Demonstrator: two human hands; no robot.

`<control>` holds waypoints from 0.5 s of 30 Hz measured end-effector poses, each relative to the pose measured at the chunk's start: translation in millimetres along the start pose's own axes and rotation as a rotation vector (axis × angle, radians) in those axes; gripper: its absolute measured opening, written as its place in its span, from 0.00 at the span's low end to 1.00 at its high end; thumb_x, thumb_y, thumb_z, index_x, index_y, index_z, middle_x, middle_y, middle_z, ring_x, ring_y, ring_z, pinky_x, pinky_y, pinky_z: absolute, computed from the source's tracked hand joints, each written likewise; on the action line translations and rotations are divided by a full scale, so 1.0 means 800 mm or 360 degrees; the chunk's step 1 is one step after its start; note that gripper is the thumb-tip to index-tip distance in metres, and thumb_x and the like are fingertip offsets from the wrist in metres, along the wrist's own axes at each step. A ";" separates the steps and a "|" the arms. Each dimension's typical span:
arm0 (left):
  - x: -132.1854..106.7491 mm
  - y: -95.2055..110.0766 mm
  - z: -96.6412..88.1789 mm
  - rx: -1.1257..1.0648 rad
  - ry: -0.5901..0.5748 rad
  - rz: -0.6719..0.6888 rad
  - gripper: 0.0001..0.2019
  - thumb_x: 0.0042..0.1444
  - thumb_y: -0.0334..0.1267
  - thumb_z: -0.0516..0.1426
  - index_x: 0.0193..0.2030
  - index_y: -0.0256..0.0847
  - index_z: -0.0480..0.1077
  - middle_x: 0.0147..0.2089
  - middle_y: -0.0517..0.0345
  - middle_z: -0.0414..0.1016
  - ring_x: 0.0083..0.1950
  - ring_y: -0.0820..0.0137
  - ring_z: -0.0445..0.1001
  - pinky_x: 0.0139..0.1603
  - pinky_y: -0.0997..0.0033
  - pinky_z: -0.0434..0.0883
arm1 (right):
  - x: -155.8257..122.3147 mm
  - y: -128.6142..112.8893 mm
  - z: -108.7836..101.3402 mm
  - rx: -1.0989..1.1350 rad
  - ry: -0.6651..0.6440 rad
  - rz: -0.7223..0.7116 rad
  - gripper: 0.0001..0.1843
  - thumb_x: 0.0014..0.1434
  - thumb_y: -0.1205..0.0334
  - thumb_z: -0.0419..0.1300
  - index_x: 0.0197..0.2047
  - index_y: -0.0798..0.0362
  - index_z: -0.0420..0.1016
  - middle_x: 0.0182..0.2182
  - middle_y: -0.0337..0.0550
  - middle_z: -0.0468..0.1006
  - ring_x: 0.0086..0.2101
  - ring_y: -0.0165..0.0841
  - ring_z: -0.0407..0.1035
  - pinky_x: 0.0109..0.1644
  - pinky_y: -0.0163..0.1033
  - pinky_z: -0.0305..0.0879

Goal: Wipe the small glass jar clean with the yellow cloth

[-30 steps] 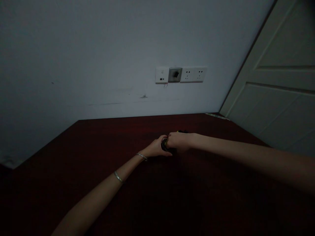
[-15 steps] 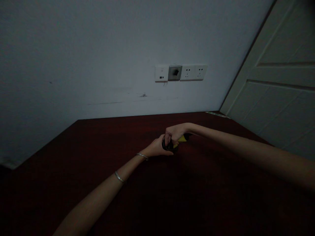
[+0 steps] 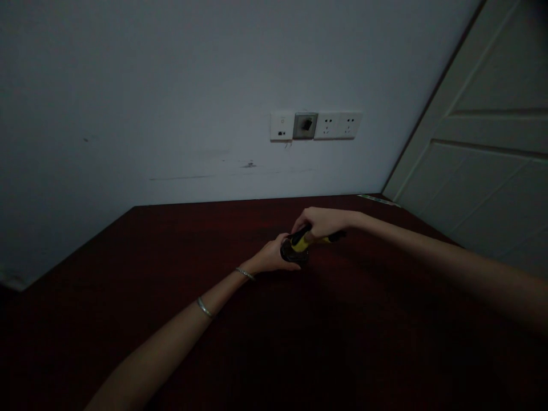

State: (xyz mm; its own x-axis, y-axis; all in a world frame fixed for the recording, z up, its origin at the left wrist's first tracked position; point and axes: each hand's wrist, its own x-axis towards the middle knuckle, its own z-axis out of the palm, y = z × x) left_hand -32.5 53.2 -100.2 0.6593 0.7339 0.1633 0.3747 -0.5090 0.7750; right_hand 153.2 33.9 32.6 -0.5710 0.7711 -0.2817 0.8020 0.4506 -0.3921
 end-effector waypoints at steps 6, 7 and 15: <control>0.002 0.003 -0.001 0.0004 0.0015 -0.0054 0.46 0.33 0.45 0.70 0.60 0.37 0.59 0.54 0.43 0.72 0.55 0.52 0.72 0.54 0.52 0.69 | 0.006 -0.027 0.029 -0.0399 0.0052 -0.0050 0.23 0.46 0.71 0.57 0.47 0.62 0.78 0.34 0.53 0.80 0.29 0.35 0.71 0.31 0.37 0.59; 0.002 0.002 0.000 0.0006 0.0022 -0.0067 0.46 0.33 0.45 0.70 0.60 0.37 0.58 0.55 0.43 0.72 0.55 0.52 0.72 0.54 0.52 0.70 | 0.007 -0.027 0.029 -0.0455 0.0078 -0.0043 0.21 0.46 0.71 0.57 0.45 0.63 0.79 0.33 0.54 0.80 0.29 0.36 0.71 0.30 0.38 0.58; 0.000 0.006 0.000 0.0016 0.0012 -0.0073 0.46 0.34 0.45 0.70 0.60 0.37 0.58 0.55 0.44 0.72 0.55 0.52 0.72 0.54 0.52 0.70 | 0.001 -0.032 0.029 -0.0631 0.0154 0.0032 0.17 0.47 0.70 0.58 0.41 0.62 0.79 0.33 0.56 0.79 0.28 0.36 0.71 0.26 0.36 0.53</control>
State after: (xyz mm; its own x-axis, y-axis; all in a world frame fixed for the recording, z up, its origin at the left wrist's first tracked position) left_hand -30.5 51.1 -96.8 0.6363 0.7600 0.1324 0.4110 -0.4791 0.7756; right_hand 127.7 12.5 22.2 -0.5506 0.8117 -0.1950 0.8290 0.5590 -0.0140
